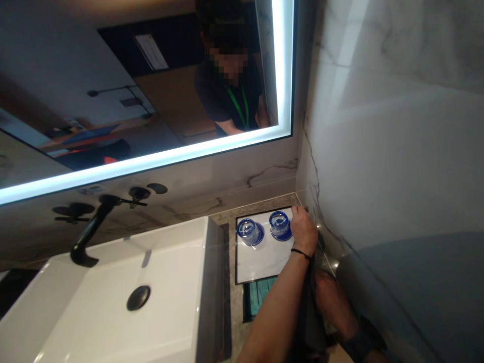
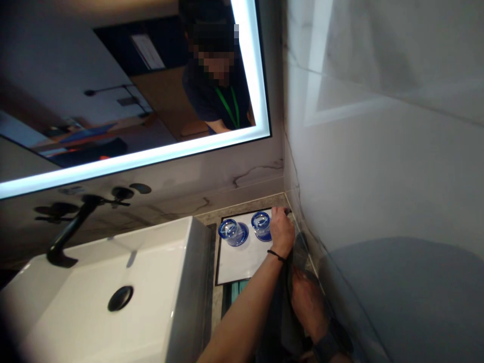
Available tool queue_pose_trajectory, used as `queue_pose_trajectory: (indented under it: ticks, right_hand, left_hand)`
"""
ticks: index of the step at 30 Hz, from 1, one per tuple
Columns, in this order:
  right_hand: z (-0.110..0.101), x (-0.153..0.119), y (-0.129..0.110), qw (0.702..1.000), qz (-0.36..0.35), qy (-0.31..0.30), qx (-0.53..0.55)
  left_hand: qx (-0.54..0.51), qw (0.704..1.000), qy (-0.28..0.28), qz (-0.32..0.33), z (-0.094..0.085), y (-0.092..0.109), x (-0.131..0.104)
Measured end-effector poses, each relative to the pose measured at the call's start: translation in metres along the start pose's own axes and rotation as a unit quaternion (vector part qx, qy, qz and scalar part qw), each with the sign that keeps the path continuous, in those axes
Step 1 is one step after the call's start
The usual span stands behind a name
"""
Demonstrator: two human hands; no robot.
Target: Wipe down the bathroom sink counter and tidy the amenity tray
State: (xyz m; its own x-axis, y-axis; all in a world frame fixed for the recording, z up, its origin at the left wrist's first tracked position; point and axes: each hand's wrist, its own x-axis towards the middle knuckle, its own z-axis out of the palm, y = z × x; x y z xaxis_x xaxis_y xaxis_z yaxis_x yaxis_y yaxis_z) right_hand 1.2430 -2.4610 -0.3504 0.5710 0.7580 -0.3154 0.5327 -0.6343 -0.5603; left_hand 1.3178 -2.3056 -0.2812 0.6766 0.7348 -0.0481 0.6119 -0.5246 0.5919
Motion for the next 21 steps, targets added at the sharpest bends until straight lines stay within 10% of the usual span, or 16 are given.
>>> queue_pose_trajectory:
  ticks: [8,21]
  right_hand:
    - [0.0,-0.003,-0.004,1.0,0.01,0.019,-0.011]
    - [0.003,-0.002,-0.007,0.999,-0.005,0.027,-0.018]
  left_hand:
    - [0.123,0.989,-0.065,-0.054,0.025,-0.007,0.036]
    - [0.087,0.984,-0.101,-0.117,0.037,-0.015,0.023]
